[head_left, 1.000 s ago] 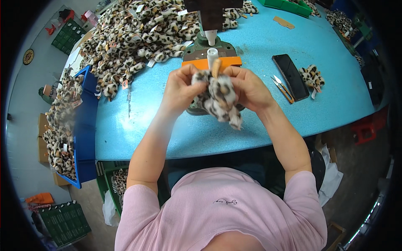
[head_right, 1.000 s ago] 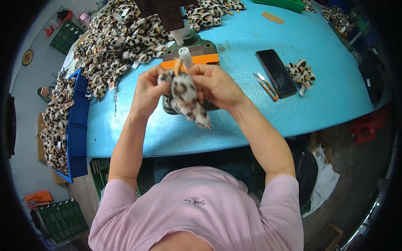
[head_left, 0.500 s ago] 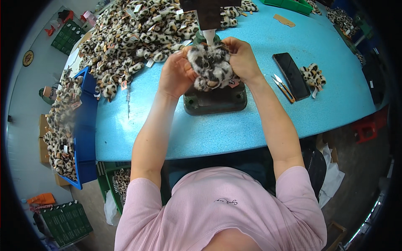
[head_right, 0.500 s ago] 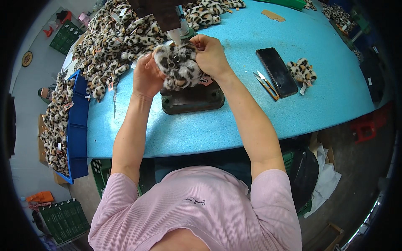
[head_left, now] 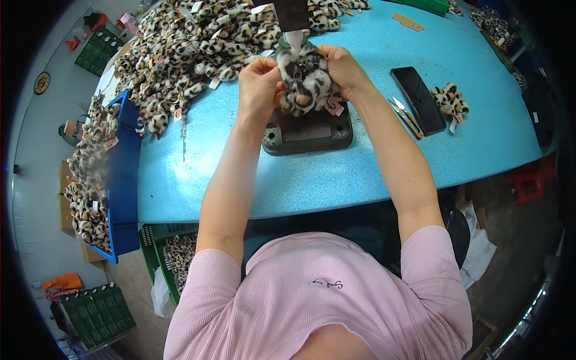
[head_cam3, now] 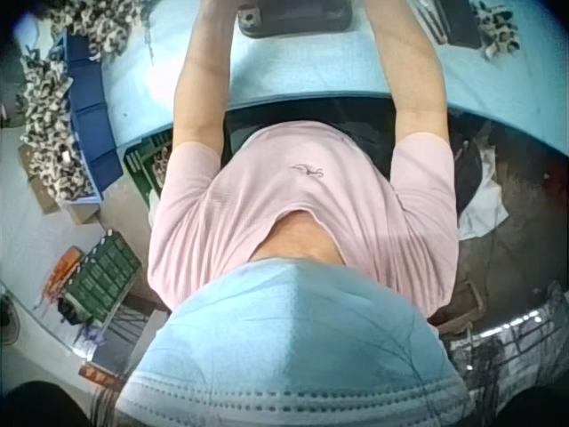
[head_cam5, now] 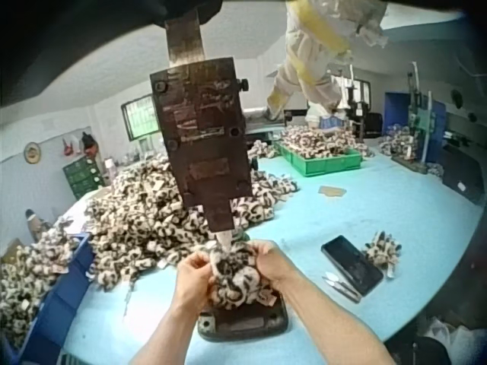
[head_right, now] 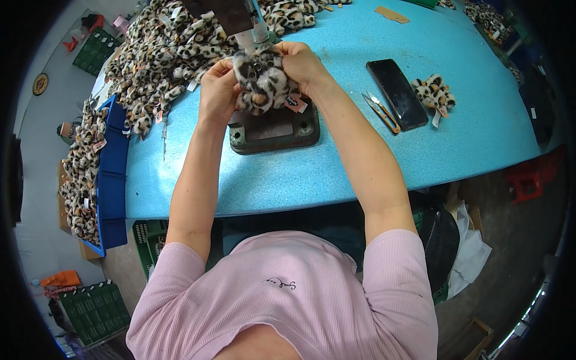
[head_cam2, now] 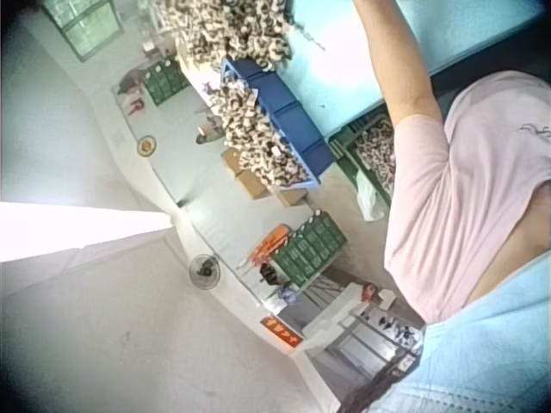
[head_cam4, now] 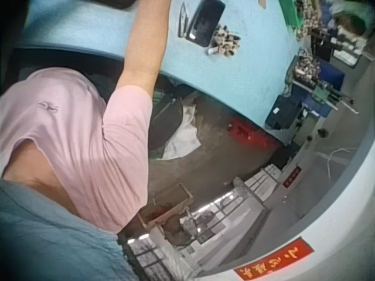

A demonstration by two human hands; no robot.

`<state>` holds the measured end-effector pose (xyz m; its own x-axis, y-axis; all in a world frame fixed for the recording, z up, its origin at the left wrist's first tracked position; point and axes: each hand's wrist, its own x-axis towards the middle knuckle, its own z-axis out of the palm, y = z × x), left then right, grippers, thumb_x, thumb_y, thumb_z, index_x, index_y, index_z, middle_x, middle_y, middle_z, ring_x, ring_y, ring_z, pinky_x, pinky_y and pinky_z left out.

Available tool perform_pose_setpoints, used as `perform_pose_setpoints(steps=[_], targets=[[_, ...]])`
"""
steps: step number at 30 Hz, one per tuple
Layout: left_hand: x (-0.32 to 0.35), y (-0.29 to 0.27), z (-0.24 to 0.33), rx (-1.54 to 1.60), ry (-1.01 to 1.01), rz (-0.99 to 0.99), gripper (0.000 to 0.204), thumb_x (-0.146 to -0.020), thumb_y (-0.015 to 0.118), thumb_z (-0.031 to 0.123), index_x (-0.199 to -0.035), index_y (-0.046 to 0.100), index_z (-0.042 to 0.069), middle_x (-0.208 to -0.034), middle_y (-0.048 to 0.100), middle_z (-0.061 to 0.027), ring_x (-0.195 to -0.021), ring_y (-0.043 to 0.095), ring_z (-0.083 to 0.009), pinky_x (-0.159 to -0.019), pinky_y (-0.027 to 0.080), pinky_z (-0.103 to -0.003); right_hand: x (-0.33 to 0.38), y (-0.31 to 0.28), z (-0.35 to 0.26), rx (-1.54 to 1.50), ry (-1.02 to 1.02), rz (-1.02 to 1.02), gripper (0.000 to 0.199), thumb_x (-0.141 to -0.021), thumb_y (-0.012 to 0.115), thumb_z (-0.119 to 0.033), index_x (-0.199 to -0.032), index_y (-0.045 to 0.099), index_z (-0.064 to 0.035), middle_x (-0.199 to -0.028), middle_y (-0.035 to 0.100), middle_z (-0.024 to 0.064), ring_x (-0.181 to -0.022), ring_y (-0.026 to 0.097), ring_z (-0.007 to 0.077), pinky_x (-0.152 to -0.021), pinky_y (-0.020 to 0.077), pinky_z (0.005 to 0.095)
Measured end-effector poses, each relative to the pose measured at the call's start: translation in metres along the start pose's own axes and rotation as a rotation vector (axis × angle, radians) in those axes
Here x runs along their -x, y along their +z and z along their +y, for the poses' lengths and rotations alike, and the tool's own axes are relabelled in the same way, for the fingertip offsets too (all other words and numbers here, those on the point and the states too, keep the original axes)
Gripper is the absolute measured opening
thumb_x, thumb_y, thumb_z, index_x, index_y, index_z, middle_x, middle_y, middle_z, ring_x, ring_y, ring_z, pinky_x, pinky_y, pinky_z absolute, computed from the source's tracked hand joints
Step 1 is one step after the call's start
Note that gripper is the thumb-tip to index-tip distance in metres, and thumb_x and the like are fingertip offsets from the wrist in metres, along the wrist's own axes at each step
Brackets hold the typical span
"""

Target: The person takes plush toys from a pile, fits plastic eyes into each toy, and presses them securely into place using a press machine.

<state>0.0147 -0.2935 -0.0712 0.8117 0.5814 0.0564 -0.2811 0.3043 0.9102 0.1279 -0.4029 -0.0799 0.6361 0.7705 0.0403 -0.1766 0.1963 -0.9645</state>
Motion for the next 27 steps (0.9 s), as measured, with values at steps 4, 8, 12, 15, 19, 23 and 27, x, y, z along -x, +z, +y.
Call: perform_pose_setpoints(steps=[4,8,12,15,19,23,27], targets=[[-0.007,-0.001,0.0,-0.02,-0.132,-0.027,0.013,-0.072,0.06,0.0,-0.068,0.05,0.006,-0.061,0.053,-0.0023,-0.046,0.05,-0.0094,-0.038,0.041,-0.021,0.002,-0.001,-0.011,0.087,0.114,-0.034,0.016,-0.08,0.044,-0.001,-0.089,0.057,0.0027,-0.078,0.061,0.0115,-0.061,0.06,0.0126,-0.051,0.0511,0.0259],[-0.009,-0.011,-0.012,-0.153,-0.147,-0.089,0.002,-0.076,0.056,0.005,-0.075,0.055,0.004,-0.063,0.058,-0.0055,-0.048,0.057,-0.0134,-0.038,0.049,-0.028,0.002,-0.007,0.008,0.311,0.057,-0.011,0.014,-0.078,0.047,0.001,-0.089,0.056,0.0017,-0.074,0.059,0.0082,-0.057,0.055,0.0102,-0.045,0.0465,0.0246],[-0.009,-0.006,0.004,-0.406,-0.282,-0.127,0.011,-0.074,0.055,0.003,-0.085,0.057,0.001,-0.069,0.06,-0.007,-0.053,0.059,-0.015,-0.041,0.05,-0.029,0.007,-0.011,0.001,0.419,-0.12,0.123,0.014,-0.08,0.05,-0.004,-0.093,0.056,-0.0028,-0.083,0.057,0.0032,-0.068,0.052,0.0071,-0.058,0.044,0.0206],[-0.015,-0.013,-0.003,-0.434,-0.213,-0.192,0.009,-0.073,0.057,0.003,-0.081,0.06,0.0,-0.067,0.06,-0.007,-0.05,0.058,-0.014,-0.04,0.049,-0.028,0.025,0.008,-0.013,0.272,-0.412,0.196,0.019,-0.077,0.06,-0.018,-0.088,0.055,-0.0035,-0.081,0.055,0.0052,-0.074,0.052,0.0121,-0.064,0.0424,0.0253],[-0.013,-0.012,-0.009,-0.451,-0.111,-0.132,0.01,-0.074,0.06,0.006,-0.08,0.062,-0.002,-0.067,0.06,-0.0058,-0.05,0.055,-0.0102,-0.039,0.045,-0.024,0.031,0.015,0.02,0.459,-0.551,0.254,0.011,-0.077,0.053,-0.01,-0.082,0.05,-0.0016,-0.078,0.05,0.0069,-0.074,0.049,0.0167,-0.069,0.0401,0.0269],[-0.013,-0.014,-0.008,-0.449,-0.133,-0.134,0.01,-0.075,0.058,0.004,-0.081,0.062,-0.003,-0.067,0.06,-0.0061,-0.051,0.056,-0.0106,-0.04,0.046,-0.025,0.031,0.009,0.011,0.477,-0.434,0.13,0.012,-0.082,0.052,-0.014,-0.089,0.052,-0.0043,-0.078,0.05,-0.0015,-0.073,0.046,0.0067,-0.068,0.0395,0.0218],[-0.01,-0.006,0.001,-0.467,-0.233,-0.166,0.009,-0.073,0.058,0.003,-0.08,0.061,-0.002,-0.068,0.06,-0.0072,-0.053,0.058,-0.0137,-0.041,0.049,-0.027,0.023,0.002,-0.005,0.357,-0.311,0.113,0.022,-0.083,0.055,-0.024,-0.092,0.057,-0.004,-0.08,0.055,-0.0015,-0.075,0.048,0.0055,-0.069,0.0399,0.0197]])
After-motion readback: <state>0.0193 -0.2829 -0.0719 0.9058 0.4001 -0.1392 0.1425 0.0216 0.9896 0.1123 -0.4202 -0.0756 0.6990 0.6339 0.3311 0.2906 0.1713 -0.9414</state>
